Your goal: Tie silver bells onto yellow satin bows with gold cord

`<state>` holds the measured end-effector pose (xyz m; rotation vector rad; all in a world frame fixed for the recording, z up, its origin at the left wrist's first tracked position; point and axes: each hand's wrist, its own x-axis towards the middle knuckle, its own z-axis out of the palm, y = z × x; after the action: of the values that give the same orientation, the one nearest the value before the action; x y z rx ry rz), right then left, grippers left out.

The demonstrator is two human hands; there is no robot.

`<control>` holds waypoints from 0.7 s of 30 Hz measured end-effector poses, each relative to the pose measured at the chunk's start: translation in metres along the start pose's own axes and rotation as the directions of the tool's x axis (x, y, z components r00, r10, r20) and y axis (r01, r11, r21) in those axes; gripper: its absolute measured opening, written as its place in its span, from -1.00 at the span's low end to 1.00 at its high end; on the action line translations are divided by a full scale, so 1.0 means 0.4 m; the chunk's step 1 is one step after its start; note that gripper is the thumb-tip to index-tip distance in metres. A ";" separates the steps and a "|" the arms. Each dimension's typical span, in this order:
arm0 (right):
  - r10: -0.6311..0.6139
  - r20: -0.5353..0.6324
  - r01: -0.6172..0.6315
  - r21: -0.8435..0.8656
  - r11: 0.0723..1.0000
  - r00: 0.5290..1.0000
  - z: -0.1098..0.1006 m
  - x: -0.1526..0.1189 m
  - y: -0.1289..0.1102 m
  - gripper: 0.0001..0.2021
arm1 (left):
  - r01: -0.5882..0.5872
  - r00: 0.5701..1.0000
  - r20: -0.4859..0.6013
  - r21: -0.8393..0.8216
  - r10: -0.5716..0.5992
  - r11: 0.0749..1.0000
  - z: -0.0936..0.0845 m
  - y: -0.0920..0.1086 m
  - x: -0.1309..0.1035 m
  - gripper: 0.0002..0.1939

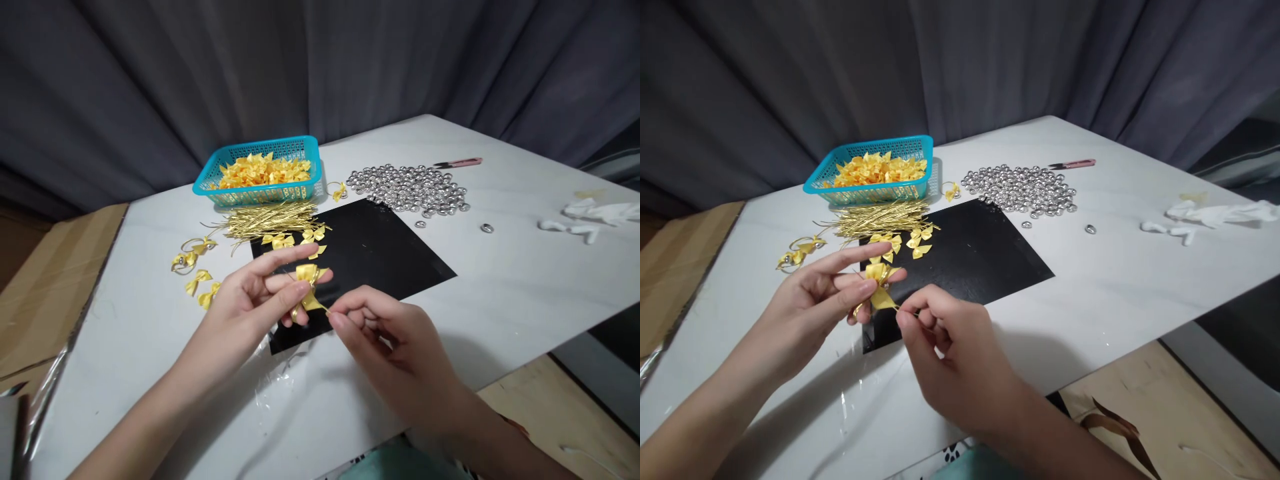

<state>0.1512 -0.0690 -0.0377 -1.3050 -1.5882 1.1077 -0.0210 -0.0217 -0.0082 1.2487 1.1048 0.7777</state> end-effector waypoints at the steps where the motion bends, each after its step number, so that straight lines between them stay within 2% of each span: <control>1: -0.027 0.017 0.027 -0.037 0.999 1.000 -0.010 0.000 0.003 -0.84 | -0.016 1.000 -0.008 0.014 0.016 1.000 -0.005 0.002 0.002 -0.58; 5: -0.191 0.056 0.199 -0.194 0.961 0.980 -0.050 0.005 0.021 -0.88 | -0.026 1.000 -0.008 0.069 0.027 0.997 -0.009 0.013 0.004 -0.54; 8: -0.346 0.118 0.365 -0.329 0.871 0.931 -0.083 0.020 0.026 -0.90 | 0.015 1.000 0.021 0.086 -0.017 0.996 -0.001 0.020 -0.004 -0.51; 11: -0.419 0.306 0.512 -0.368 0.776 0.855 -0.121 0.043 0.012 -0.88 | 0.075 0.993 0.085 0.089 -0.083 0.993 0.007 0.025 -0.013 -0.51; 13: -0.414 0.422 0.573 -0.389 0.721 0.807 -0.140 0.061 -0.005 -0.84 | 0.108 0.984 0.130 0.092 -0.120 0.990 0.011 0.026 -0.017 -0.52; 18: -0.467 0.565 0.727 -0.432 0.534 0.680 -0.141 0.102 -0.045 -0.80 | 0.177 0.952 0.239 0.085 -0.193 0.980 0.020 0.023 -0.023 -0.49; 21: -0.510 0.624 0.798 -0.370 0.475 0.592 -0.121 0.123 -0.062 -0.86 | 0.201 0.936 0.274 0.095 -0.220 0.975 0.021 0.021 -0.027 -0.43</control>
<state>0.1812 -0.0158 0.0030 -0.5968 -2.6707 0.3257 -0.0155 -0.0330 0.0019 1.2289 1.0139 0.3883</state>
